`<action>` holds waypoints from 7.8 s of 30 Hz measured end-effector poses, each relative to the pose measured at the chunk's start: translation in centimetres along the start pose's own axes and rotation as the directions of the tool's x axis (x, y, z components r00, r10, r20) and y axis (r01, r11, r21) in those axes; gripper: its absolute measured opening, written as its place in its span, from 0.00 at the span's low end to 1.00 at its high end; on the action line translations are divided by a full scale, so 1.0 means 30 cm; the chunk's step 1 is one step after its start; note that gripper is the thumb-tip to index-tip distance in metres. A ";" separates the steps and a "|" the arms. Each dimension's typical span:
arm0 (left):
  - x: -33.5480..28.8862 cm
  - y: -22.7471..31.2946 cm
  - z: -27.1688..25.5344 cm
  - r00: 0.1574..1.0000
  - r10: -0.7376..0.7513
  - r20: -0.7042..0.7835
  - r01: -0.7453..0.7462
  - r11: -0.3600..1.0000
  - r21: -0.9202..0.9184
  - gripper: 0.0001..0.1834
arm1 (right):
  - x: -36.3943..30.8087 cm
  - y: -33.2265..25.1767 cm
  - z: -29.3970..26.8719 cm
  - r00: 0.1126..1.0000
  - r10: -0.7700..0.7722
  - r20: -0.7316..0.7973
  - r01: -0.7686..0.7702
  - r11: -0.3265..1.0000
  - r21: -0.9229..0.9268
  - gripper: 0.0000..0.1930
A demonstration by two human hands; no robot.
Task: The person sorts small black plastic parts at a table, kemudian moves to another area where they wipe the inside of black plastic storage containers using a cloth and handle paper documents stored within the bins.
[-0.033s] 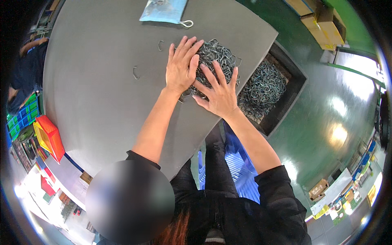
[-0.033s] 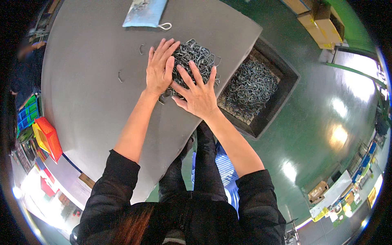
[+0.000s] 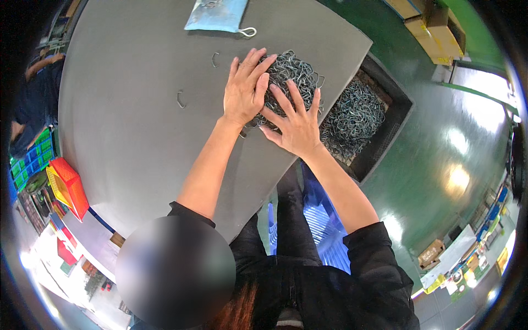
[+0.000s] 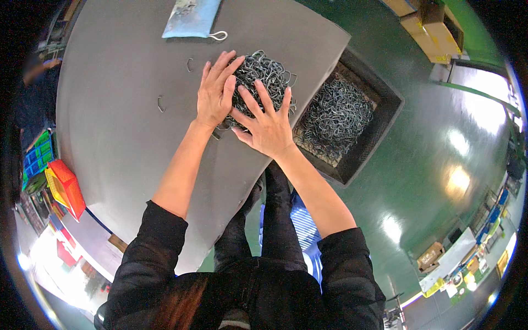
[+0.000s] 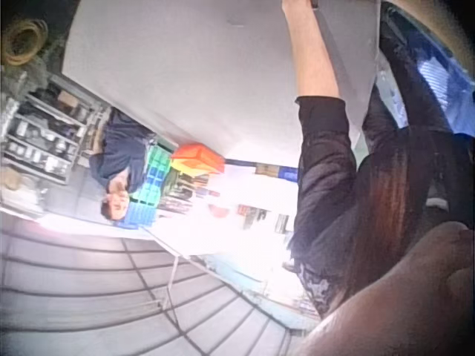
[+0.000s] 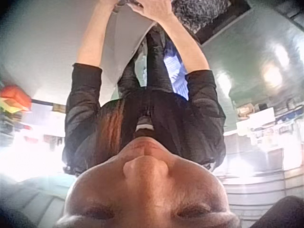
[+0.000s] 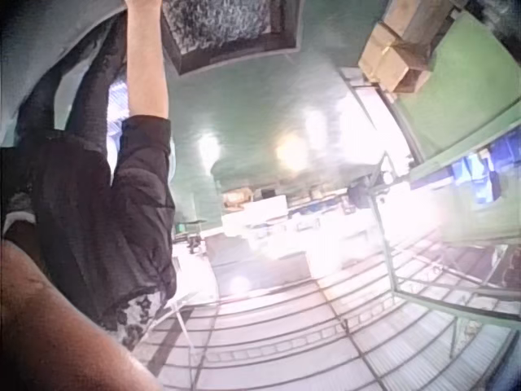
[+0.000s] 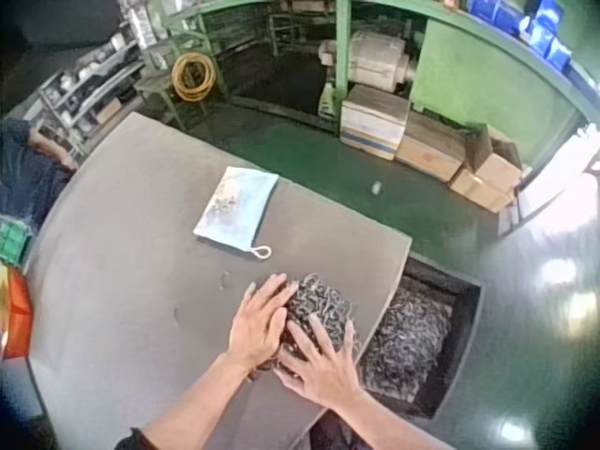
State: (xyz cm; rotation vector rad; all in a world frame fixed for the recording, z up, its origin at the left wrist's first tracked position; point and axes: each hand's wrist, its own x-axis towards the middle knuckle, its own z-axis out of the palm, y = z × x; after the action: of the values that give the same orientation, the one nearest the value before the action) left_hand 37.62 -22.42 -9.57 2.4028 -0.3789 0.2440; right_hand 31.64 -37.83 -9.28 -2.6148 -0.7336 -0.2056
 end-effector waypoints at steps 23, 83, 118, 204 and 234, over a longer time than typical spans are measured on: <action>-0.043 0.234 -0.055 0.980 -0.063 -0.187 0.044 0.993 -0.106 0.17 | -0.543 0.273 -0.132 0.677 0.728 0.113 -0.720 0.686 -0.104 0.13; -0.900 0.185 -0.147 0.999 0.046 0.012 -0.046 0.851 0.523 0.21 | -1.571 0.418 1.095 0.351 0.849 0.396 -0.916 0.399 -0.045 0.12; -0.803 0.332 -0.236 0.868 -0.314 0.384 -0.002 0.773 0.635 0.28 | -0.866 0.022 -0.657 0.429 0.819 -0.381 -0.612 0.574 0.544 0.17; 4.429 6.198 7.010 0.294 -0.539 0.789 -0.233 0.760 0.607 0.18 | -3.803 10.049 -5.418 0.097 0.850 -0.518 -0.814 0.367 0.451 0.10; 7.413 8.273 9.614 0.399 -0.494 0.773 -0.081 0.820 0.566 0.18 | -3.246 14.346 -6.696 0.221 0.912 -0.346 -0.818 0.366 0.443 0.11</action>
State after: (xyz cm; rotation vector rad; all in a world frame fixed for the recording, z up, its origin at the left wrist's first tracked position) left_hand 185.25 -437.65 -15.25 2.8853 -0.4886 -1.3679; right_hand 169.17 -502.70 -3.07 -2.1668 0.9581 -0.4780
